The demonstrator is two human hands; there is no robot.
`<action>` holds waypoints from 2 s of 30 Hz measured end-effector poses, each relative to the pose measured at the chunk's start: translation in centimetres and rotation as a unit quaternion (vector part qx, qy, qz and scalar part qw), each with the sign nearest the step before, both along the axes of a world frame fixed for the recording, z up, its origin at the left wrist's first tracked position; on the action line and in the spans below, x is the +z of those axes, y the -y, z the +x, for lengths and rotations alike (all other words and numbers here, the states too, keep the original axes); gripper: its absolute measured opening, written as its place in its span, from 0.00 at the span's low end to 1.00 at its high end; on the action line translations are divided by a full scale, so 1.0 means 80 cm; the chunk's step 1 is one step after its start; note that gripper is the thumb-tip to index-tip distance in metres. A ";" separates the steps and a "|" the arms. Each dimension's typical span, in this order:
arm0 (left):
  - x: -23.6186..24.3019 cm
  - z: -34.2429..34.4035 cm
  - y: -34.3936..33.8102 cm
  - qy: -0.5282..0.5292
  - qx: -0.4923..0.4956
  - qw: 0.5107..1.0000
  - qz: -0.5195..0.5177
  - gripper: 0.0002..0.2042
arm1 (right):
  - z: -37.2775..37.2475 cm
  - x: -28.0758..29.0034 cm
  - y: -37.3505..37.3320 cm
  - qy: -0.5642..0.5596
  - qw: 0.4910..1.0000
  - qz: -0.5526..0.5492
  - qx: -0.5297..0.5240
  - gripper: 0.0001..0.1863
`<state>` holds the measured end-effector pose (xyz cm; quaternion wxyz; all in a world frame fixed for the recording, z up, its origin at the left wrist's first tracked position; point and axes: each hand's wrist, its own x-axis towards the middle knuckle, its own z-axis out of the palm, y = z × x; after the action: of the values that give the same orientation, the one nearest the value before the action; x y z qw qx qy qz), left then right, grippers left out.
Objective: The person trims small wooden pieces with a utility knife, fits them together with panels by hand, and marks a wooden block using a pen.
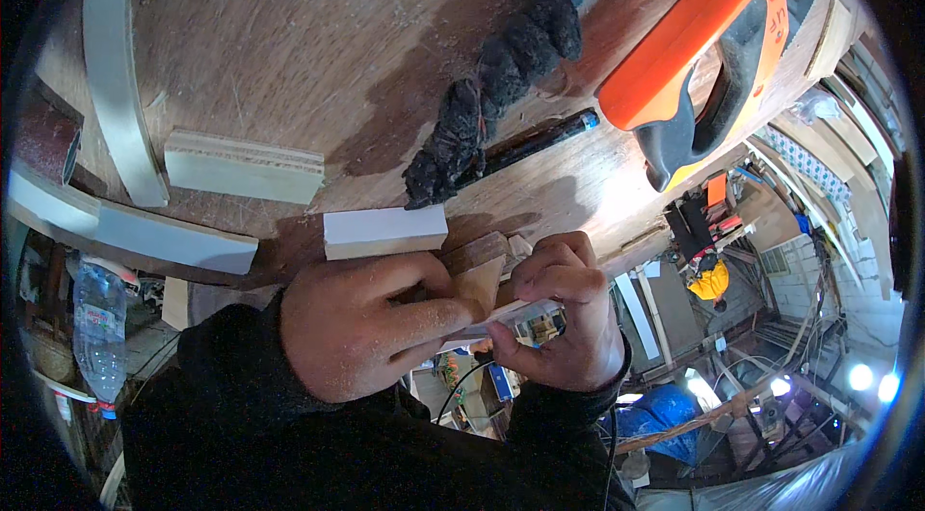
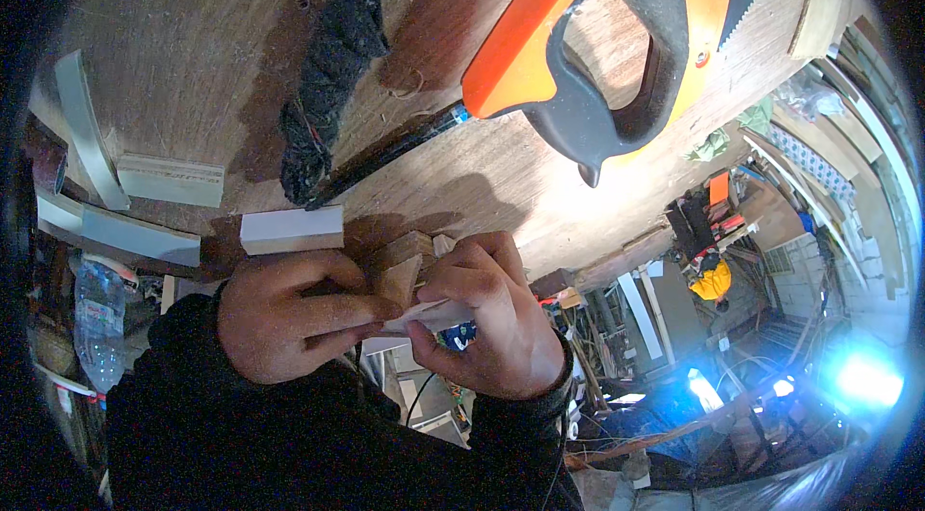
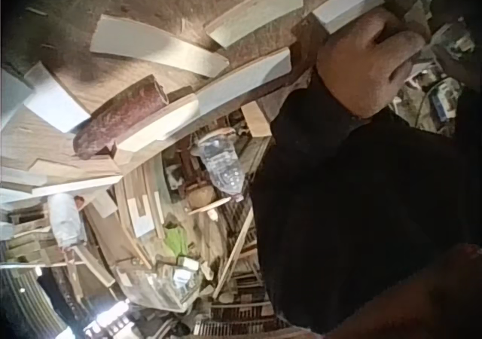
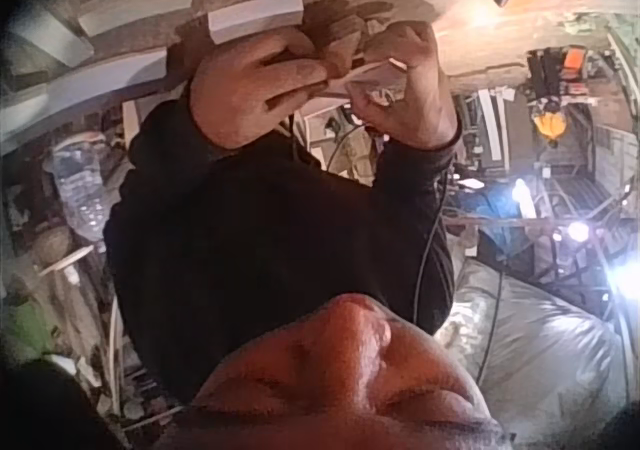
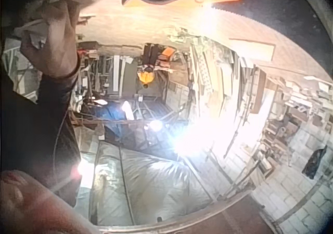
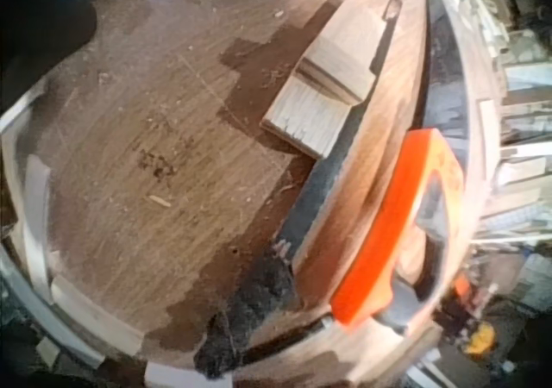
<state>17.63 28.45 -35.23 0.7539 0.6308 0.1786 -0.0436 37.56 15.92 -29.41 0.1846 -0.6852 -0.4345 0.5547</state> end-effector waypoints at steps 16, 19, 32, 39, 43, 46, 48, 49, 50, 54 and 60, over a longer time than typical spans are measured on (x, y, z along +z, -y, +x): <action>0.035 0.015 0.038 -0.121 0.068 0.982 0.130 0.28 | -0.004 0.002 -0.002 0.014 0.998 0.014 -0.059 0.33; 0.041 0.015 0.039 -0.131 0.072 0.982 0.119 0.27 | -0.004 0.005 -0.004 0.015 0.998 0.018 -0.052 0.33; 0.034 -0.007 0.063 -0.093 0.160 0.978 0.094 0.19 | -0.010 0.005 -0.001 0.014 0.998 0.026 -0.047 0.33; 0.028 -0.009 0.072 -0.073 0.200 0.974 0.071 0.16 | -0.013 0.002 0.005 0.019 0.998 0.032 -0.059 0.33; 0.027 -0.008 0.073 -0.070 0.211 0.972 0.080 0.16 | -0.013 0.004 0.005 0.022 0.998 0.033 -0.053 0.33; 0.024 -0.009 0.069 -0.034 0.200 0.974 0.099 0.16 | -0.013 0.003 0.007 0.022 0.998 0.034 -0.055 0.33; 0.023 -0.010 0.071 -0.036 0.199 0.975 0.094 0.16 | -0.013 0.001 0.008 0.017 0.998 0.035 -0.058 0.32; 0.023 -0.011 0.071 -0.038 0.199 0.975 0.089 0.16 | -0.013 0.001 0.007 0.016 0.997 0.037 -0.059 0.32; 0.022 -0.010 0.070 -0.038 0.199 0.975 0.089 0.16 | -0.013 0.000 0.007 0.014 0.997 0.038 -0.059 0.32; 0.024 -0.010 0.071 -0.037 0.199 0.975 0.096 0.16 | -0.013 0.003 0.006 0.019 0.997 0.038 -0.059 0.32; 0.024 -0.009 0.071 -0.042 0.204 0.973 0.097 0.16 | -0.014 0.004 0.005 0.022 0.997 0.041 -0.058 0.32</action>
<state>16.92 22.73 -33.33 0.6737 0.6491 0.3380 0.1023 36.47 15.53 -29.11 0.2349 -0.7129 -0.4204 0.5098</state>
